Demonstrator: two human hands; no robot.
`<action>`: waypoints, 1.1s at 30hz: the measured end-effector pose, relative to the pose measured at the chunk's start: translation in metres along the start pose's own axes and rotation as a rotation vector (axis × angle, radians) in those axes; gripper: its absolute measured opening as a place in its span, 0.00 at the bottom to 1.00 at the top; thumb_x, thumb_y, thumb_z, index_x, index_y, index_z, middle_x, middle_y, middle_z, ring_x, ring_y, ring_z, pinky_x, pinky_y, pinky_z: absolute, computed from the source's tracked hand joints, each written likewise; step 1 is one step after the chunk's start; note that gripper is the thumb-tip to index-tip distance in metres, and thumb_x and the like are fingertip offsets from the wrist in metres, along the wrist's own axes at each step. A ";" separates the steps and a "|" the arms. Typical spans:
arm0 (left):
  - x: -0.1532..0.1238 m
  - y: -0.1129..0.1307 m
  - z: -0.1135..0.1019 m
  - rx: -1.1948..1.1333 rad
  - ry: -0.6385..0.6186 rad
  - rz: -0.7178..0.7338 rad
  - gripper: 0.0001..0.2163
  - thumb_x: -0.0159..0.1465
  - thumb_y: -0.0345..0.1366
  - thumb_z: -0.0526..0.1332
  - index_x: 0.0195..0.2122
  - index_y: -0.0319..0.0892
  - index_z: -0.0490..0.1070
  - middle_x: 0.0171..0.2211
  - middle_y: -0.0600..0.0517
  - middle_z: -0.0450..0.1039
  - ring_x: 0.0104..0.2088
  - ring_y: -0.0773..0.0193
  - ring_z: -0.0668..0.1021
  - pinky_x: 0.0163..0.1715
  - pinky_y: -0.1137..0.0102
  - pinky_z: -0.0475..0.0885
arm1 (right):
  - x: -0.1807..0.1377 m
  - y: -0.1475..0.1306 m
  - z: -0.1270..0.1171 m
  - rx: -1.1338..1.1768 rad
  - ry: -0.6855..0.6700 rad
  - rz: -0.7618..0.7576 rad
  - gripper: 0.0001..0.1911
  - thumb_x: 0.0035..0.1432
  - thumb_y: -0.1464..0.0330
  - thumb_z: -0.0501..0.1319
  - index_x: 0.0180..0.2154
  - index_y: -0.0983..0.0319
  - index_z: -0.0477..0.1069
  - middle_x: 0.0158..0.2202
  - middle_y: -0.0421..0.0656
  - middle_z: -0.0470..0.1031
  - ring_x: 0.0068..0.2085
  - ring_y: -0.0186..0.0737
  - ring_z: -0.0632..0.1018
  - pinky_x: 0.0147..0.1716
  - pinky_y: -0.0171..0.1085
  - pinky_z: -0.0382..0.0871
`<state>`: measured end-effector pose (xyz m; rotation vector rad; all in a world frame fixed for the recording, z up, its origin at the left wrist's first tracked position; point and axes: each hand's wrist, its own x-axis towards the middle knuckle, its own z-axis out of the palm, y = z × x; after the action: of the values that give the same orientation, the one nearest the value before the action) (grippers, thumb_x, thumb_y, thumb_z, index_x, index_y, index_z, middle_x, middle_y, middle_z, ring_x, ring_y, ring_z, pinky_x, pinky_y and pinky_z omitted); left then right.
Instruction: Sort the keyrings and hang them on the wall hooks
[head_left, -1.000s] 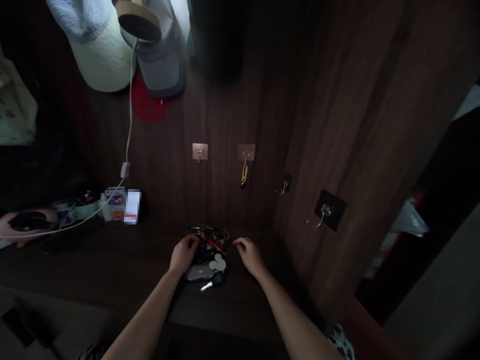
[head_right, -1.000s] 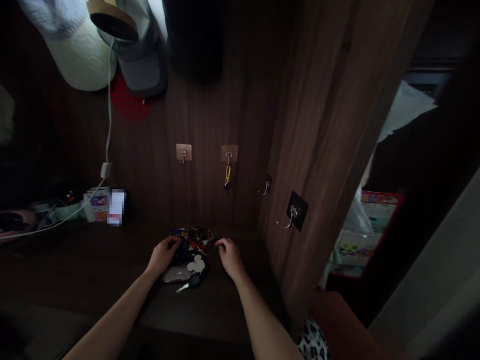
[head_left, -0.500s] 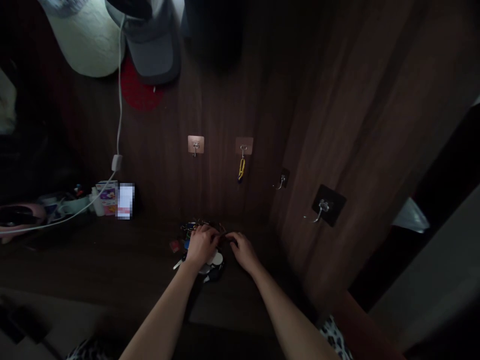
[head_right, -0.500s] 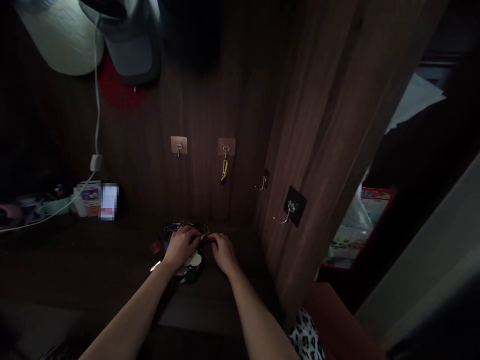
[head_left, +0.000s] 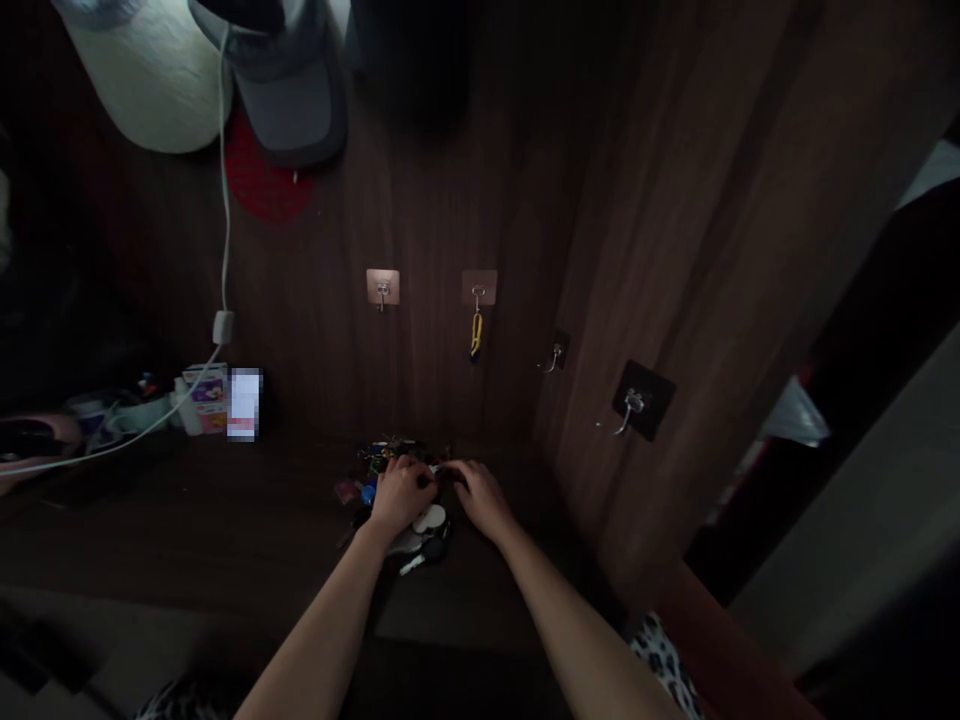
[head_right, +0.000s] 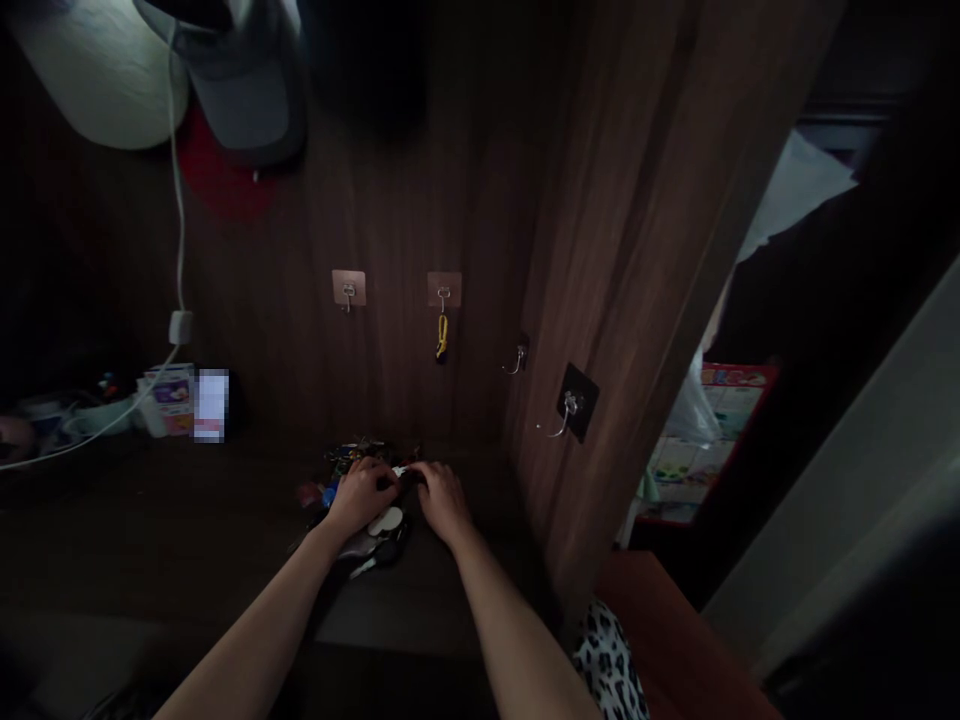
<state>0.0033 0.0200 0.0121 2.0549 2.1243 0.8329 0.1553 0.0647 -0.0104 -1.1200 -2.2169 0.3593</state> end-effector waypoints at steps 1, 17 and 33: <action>0.000 -0.001 0.000 -0.025 0.001 0.028 0.08 0.55 0.38 0.57 0.33 0.48 0.75 0.41 0.50 0.70 0.46 0.55 0.69 0.43 0.63 0.64 | -0.001 -0.001 -0.001 -0.023 -0.005 -0.011 0.22 0.52 0.78 0.53 0.47 0.55 0.66 0.44 0.42 0.70 0.47 0.40 0.68 0.46 0.38 0.59; 0.001 -0.012 -0.005 -0.101 0.078 -0.072 0.18 0.55 0.24 0.49 0.36 0.47 0.75 0.43 0.51 0.72 0.46 0.57 0.70 0.47 0.64 0.62 | 0.001 0.009 0.008 -0.198 0.306 0.170 0.08 0.51 0.77 0.52 0.26 0.61 0.66 0.29 0.44 0.69 0.35 0.40 0.70 0.36 0.35 0.60; 0.002 -0.021 -0.004 -0.522 0.363 -0.050 0.08 0.55 0.33 0.56 0.31 0.44 0.75 0.34 0.51 0.75 0.39 0.61 0.75 0.43 0.67 0.66 | -0.001 0.001 -0.002 -0.040 0.403 0.058 0.13 0.50 0.77 0.52 0.35 0.59 0.69 0.37 0.44 0.72 0.40 0.42 0.69 0.40 0.40 0.62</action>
<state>-0.0173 0.0214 0.0075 1.6687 1.8138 1.6466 0.1574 0.0650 -0.0099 -1.1643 -1.8471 0.0993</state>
